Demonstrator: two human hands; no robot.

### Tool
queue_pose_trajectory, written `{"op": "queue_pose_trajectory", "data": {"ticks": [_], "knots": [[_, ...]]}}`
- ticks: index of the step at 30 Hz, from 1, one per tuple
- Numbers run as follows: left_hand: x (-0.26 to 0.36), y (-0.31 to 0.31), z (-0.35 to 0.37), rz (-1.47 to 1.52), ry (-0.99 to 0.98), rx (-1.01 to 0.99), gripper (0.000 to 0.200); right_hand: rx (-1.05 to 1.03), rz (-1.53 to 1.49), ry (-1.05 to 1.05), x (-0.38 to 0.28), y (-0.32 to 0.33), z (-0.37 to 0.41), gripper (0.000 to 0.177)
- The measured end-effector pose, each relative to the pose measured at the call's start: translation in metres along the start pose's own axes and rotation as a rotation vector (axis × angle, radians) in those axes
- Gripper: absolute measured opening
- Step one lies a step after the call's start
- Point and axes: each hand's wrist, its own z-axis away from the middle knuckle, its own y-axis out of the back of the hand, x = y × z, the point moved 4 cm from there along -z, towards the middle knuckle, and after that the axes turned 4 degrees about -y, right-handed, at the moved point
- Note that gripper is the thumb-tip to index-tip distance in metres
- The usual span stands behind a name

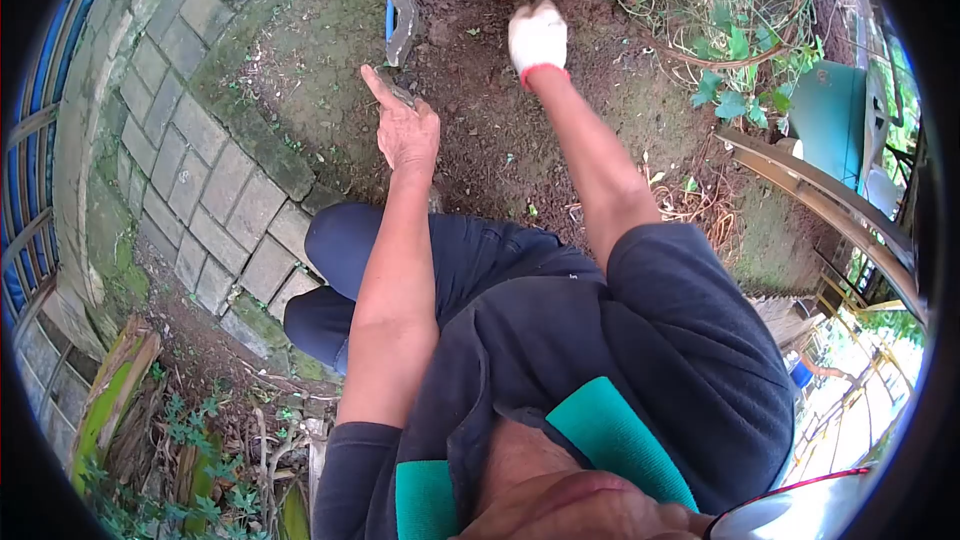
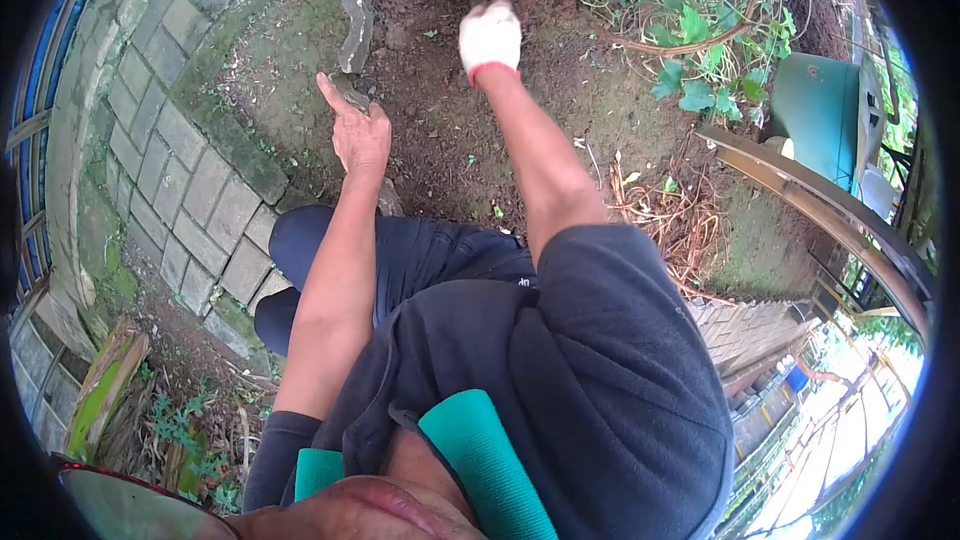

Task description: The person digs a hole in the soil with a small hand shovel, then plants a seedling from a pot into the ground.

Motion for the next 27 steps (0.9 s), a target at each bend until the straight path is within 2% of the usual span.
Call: {"op": "queue_pose_trajectory", "data": {"ticks": [1,3,5,6,9,12,13,18,21,22,23,24,27], "knots": [[0.0,0.001,-0.001,-0.002,-0.005,0.006,0.099,-0.086,0.076,0.062,-0.006,0.006,0.017,0.029],[-0.001,0.001,0.002,-0.009,-0.012,0.006,0.099,-0.068,0.019,0.165,-0.003,0.015,0.036,0.03],[0.0,0.002,-0.001,0.0,-0.032,0.021,0.1,-0.059,0.0,0.092,0.007,0.038,0.037,0.033],[-0.001,0.002,-0.001,-0.001,-0.027,0.014,0.1,-0.141,-0.032,0.07,0.018,0.048,0.033,0.036],[0.001,0.002,0.002,0.005,-0.014,-0.002,0.1,-0.465,-0.559,-0.469,0.05,0.079,0.038,0.021],[-0.004,0.0,0.001,0.003,-0.045,0.05,0.101,-0.503,-0.723,-0.61,0.052,0.106,0.042,0.01],[-0.005,-0.002,0.001,0.001,-0.066,0.072,0.101,-0.505,-0.626,-0.676,0.04,0.115,0.043,0.011],[-0.005,-0.005,-0.003,-0.02,-0.038,0.076,0.101,-0.491,-0.573,-0.729,0.059,0.09,0.01,0.014],[-0.003,-0.003,-0.001,-0.019,-0.029,0.053,0.101,-0.45,-0.515,-0.733,0.035,0.09,0.003,0.013],[-0.004,-0.003,0.0,-0.016,-0.031,0.047,0.101,-0.452,-0.55,-0.694,0.054,0.068,-0.013,0.014],[-0.004,-0.003,-0.001,-0.011,-0.031,0.044,0.101,-0.44,-0.421,-0.567,0.063,0.046,-0.033,0.016],[-0.002,-0.001,-0.004,-0.008,-0.038,0.043,0.1,-0.414,-0.286,-0.446,0.072,0.024,-0.054,0.032],[-0.003,-0.004,-0.004,-0.011,-0.019,0.027,0.099,-0.483,-0.15,-0.386,0.032,-0.012,-0.09,0.038]]}}
